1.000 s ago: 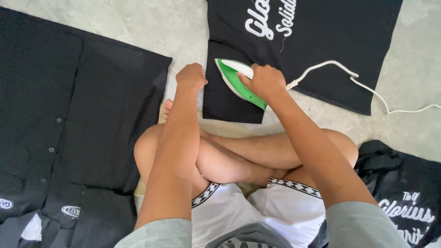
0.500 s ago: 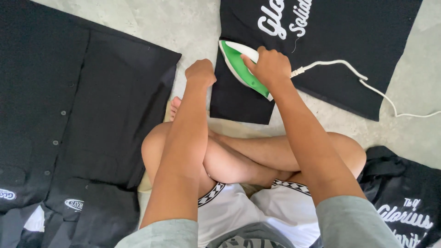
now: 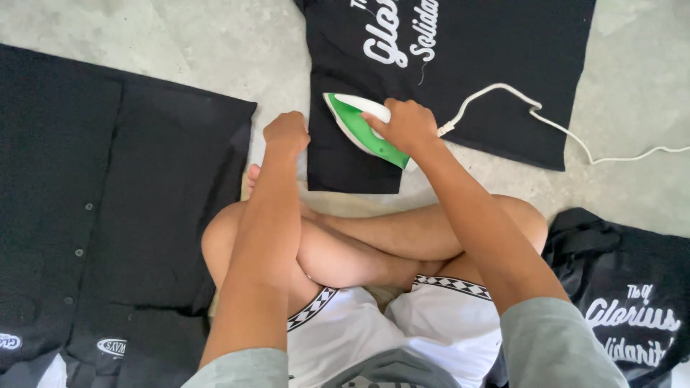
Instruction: A person is sitting on the floor ironing black t-shirts with a green and white handheld iron.
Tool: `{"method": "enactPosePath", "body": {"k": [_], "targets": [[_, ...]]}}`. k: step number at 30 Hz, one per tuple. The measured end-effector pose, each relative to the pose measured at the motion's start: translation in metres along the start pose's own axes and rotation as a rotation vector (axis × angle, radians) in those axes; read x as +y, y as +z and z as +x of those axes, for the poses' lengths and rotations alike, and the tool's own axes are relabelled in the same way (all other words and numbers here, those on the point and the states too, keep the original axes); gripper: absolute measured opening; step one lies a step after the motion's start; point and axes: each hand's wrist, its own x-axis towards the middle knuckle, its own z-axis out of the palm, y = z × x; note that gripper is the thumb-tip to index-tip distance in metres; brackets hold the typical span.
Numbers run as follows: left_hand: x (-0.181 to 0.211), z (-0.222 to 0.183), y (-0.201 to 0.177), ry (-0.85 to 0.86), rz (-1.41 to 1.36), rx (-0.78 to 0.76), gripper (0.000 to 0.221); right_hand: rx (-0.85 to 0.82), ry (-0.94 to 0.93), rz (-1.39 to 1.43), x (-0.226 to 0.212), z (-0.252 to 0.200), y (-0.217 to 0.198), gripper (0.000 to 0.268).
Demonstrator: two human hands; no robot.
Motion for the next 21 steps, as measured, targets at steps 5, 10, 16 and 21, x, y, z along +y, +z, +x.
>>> {"method": "enactPosePath", "body": {"k": [5,10,16,21], "targets": [[0.041,-0.035,-0.017,0.120,0.132,0.098,0.021,0.189,0.144,0.075,0.098,-0.027,-0.015,0.058],[0.092,-0.057,-0.013,0.285,0.293,0.188,0.029,0.474,0.308,0.275,0.159,-0.059,-0.010,0.044],[0.142,-0.060,0.018,0.337,0.299,0.141,0.049,0.832,0.521,0.668,0.186,-0.059,0.003,0.030],[0.135,-0.005,0.061,0.222,0.144,0.525,0.061,0.776,0.245,0.624,0.155,-0.074,-0.026,0.029]]}}
